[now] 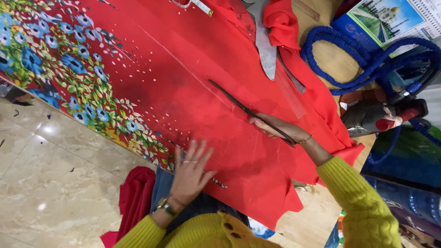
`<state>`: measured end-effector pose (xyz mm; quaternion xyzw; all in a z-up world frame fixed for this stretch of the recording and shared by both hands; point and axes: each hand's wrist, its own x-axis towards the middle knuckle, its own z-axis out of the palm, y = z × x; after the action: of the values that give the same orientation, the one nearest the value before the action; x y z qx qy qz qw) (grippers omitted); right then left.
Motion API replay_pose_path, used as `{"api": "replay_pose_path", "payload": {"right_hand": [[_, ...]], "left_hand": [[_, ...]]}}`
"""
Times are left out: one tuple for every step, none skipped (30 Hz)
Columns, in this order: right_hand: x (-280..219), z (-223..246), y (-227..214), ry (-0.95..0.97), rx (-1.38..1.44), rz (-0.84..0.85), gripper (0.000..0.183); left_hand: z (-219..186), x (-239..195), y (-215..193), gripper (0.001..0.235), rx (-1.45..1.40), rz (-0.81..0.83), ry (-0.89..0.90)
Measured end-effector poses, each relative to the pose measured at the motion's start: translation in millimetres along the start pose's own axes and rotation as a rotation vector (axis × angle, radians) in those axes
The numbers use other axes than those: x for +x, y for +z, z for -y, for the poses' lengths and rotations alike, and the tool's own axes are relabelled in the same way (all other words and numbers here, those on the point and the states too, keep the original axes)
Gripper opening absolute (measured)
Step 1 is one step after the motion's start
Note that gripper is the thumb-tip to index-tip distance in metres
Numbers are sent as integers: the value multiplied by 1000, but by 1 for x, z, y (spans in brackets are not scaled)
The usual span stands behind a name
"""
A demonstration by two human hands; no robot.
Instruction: Cutting out pattern pieces from red floral fabric using large scissors and marking tools
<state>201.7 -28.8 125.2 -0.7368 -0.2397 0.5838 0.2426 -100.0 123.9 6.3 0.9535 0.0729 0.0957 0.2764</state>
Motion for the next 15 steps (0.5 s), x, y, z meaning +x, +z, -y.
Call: {"api": "replay_pose_path", "payload": {"right_hand": [[1,1,1,-1,1,-3,47],[3,1,2,13,29,-8,47],[4,2,4,28,57,-12,47],[3,8,5,28,59,-16,47],[2,14,7,84,22,-42,51],[1,20,9,139,-14,-67,55],[6,13,8,138,-12,-70,55],[10,6,7,96,3,-72,49],[14,-1,6,53,17,-73,47],[13,3,6,54,22,-78,47],[12,7,6,63,7,-77,46],[10,10,6,73,-6,-77,46],[13,4,5,74,-1,-83,46],[15,-1,4,69,82,-63,52],[18,-6,3,63,165,-42,58]], "left_hand": [[6,-7,-10,66,1,0,3],[12,-14,-20,67,52,-72,-3],[18,-21,-29,68,102,-143,-10],[21,-25,-32,68,102,-143,-7],[23,-29,-34,66,115,-150,-27],[27,-34,-37,63,128,-157,-47],[26,-33,-41,63,129,-156,-43],[26,-32,-44,61,193,-159,-57],[25,-31,-48,60,258,-161,-71],[31,-28,-46,60,257,-159,-65],[35,-25,-43,62,275,-137,-99],[40,-21,-41,63,293,-115,-132],[45,-13,-40,63,293,-113,-124],[50,-5,-39,63,273,-166,-132],[54,3,-38,63,253,-218,-140]]}}
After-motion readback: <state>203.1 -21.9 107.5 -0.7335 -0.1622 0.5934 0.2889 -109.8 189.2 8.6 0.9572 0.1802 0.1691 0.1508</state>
